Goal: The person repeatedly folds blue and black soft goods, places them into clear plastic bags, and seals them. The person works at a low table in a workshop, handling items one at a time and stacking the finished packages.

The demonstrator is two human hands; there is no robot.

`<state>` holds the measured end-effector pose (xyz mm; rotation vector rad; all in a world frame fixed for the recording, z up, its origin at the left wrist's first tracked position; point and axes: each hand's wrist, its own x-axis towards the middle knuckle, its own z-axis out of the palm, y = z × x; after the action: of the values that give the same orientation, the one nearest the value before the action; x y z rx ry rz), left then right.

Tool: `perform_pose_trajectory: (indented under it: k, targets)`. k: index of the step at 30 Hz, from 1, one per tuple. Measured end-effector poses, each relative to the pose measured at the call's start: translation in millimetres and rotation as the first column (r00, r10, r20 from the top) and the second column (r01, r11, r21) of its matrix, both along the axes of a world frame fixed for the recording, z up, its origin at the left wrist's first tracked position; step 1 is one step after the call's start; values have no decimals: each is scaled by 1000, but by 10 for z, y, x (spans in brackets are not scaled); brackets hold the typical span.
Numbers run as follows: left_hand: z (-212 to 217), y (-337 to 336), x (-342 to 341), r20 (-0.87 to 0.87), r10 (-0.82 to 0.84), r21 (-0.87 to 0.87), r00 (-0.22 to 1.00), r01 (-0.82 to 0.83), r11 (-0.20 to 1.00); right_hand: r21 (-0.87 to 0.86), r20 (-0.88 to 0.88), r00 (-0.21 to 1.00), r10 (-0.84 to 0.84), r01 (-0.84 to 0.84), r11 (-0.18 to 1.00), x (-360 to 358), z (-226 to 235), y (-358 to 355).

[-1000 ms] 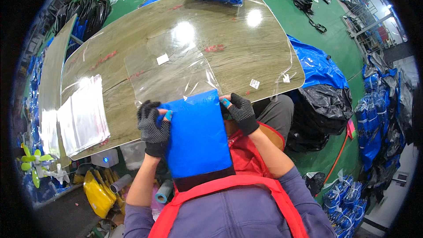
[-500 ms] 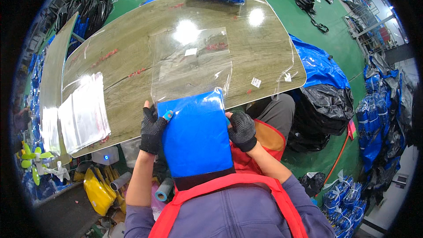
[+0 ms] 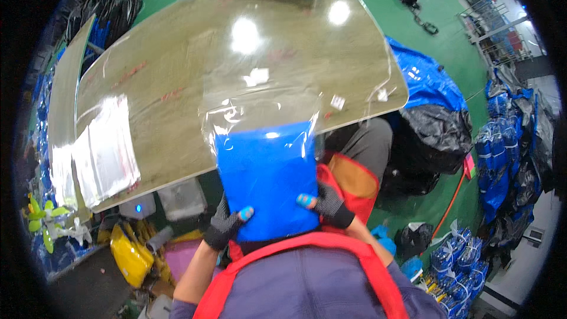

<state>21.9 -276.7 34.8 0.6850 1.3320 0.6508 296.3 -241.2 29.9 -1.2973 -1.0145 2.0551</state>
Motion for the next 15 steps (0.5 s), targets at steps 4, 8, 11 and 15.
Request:
perform_pose_trajectory:
  k: [4, 8, 11, 15]
  targets:
    - [-161, 146, -129, 148, 130, 11, 981, -133, 991, -119, 188, 948, 255, -236, 964, 362, -229, 49]
    - [-240, 564, -166, -425, 200, 623, 883, 125, 772, 82, 3, 1000, -27, 27, 996, 334, -246, 494]
    - [-262, 586, -108, -554, 245, 624, 796, 203, 755, 114, 34, 995, -98, 94, 989, 135, -174, 544]
    - [-192, 202, -52, -673, 238, 584, 701, 305, 753, 151, 217, 976, -4, -30, 988, 93, -131, -30]
